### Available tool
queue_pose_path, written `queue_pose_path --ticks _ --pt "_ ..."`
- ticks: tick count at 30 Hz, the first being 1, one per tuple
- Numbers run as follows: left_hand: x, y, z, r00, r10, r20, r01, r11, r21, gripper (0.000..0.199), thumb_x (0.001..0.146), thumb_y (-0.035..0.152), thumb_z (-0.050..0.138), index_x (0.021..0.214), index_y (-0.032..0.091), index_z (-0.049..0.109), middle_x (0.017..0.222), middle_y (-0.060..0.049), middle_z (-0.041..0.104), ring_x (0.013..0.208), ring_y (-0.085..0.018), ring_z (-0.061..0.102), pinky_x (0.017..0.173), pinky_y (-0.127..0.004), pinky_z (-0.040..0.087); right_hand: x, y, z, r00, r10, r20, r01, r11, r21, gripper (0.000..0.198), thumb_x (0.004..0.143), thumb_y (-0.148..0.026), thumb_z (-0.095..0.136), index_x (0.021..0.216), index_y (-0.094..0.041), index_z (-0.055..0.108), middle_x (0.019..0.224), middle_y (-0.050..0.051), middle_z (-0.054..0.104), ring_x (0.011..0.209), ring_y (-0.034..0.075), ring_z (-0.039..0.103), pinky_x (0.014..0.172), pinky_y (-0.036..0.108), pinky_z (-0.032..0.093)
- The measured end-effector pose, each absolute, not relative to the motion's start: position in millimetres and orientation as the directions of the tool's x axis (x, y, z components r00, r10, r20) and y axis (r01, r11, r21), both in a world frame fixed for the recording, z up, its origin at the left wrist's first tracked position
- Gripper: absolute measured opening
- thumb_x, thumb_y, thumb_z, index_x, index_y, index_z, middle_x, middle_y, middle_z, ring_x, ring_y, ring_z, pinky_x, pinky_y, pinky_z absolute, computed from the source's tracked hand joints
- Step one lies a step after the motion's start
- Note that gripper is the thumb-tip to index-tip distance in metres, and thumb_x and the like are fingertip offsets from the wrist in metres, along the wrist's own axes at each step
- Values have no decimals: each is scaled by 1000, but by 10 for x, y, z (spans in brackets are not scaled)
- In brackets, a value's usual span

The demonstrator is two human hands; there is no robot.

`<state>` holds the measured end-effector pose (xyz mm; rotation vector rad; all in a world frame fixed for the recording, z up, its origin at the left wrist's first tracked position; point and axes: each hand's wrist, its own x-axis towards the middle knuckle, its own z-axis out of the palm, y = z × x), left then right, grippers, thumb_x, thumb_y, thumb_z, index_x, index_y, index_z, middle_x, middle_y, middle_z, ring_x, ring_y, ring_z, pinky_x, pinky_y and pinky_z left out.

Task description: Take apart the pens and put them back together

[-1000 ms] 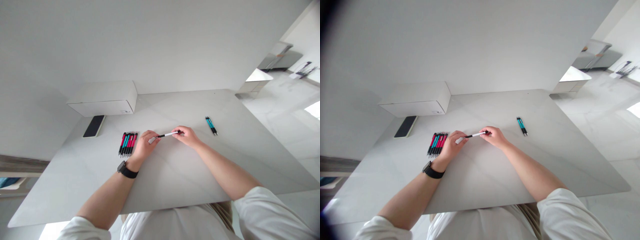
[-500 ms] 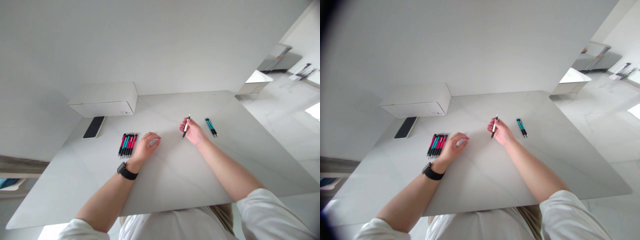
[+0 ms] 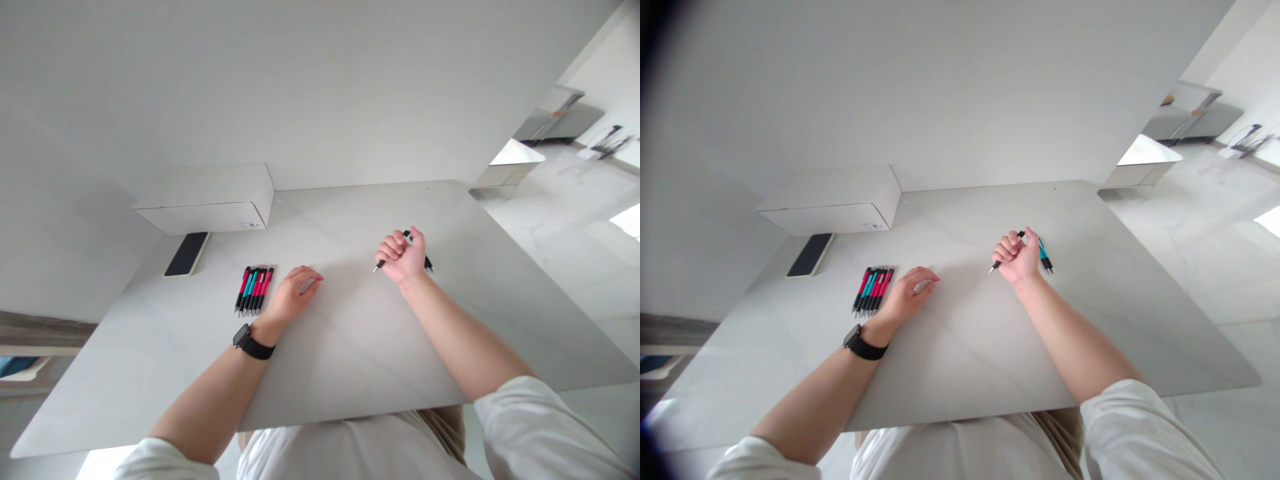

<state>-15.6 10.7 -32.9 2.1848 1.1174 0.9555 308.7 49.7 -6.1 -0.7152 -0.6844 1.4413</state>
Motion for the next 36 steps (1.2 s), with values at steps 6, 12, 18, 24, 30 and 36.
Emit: queue_pose_path --ticks 6,12,18,24,30,36 --pt "-142 99 -321 446 824 349 485 -550 680 15 99 24 60 104 25 74 108 -8 73 107 -24 67 102 -44 53 3164 500 -29 19 1000 22 -651 29 -758 51 87 -63 58 59 -25 37 47 -6 27 45 13 20 45 29 23" --pt "-149 103 -328 448 824 346 484 -550 681 15 99 25 59 105 25 73 110 -8 72 108 -25 67 102 -44 53 3166 497 -18 -13 1000 7 -696 -5 -718 49 85 -60 60 60 -26 35 47 -6 28 45 13 19 45 29 22" --pt "-151 107 -337 452 824 341 491 -549 676 15 99 24 59 105 25 73 109 -8 73 108 -25 67 101 -44 53 3171 506 -39 -4 1000 7 -700 3 -714 49 85 -62 59 61 -26 37 48 -6 28 45 14 20 46 30 23" --pt "-154 111 -356 449 824 345 491 -551 675 16 99 25 59 105 25 73 109 -8 73 108 -25 67 102 -44 52 3194 501 -2 45 999 5 -652 33 -758 50 83 -64 61 61 -26 37 47 -5 28 45 14 20 45 29 24" --pt "-160 112 -367 448 822 351 484 -553 678 16 99 27 59 105 25 74 109 -8 73 108 -25 67 101 -44 53 3304 508 74 76 995 58 -599 92 -795 51 87 -65 57 59 -26 38 47 -5 29 45 14 23 44 30 27" --pt "-149 114 -381 443 823 356 483 -553 678 16 99 25 60 105 26 74 110 -8 73 109 -25 67 102 -44 53 3686 495 322 169 982 82 -519 160 -840 44 88 -69 55 75 -28 57 57 -3 39 51 16 37 49 30 38"
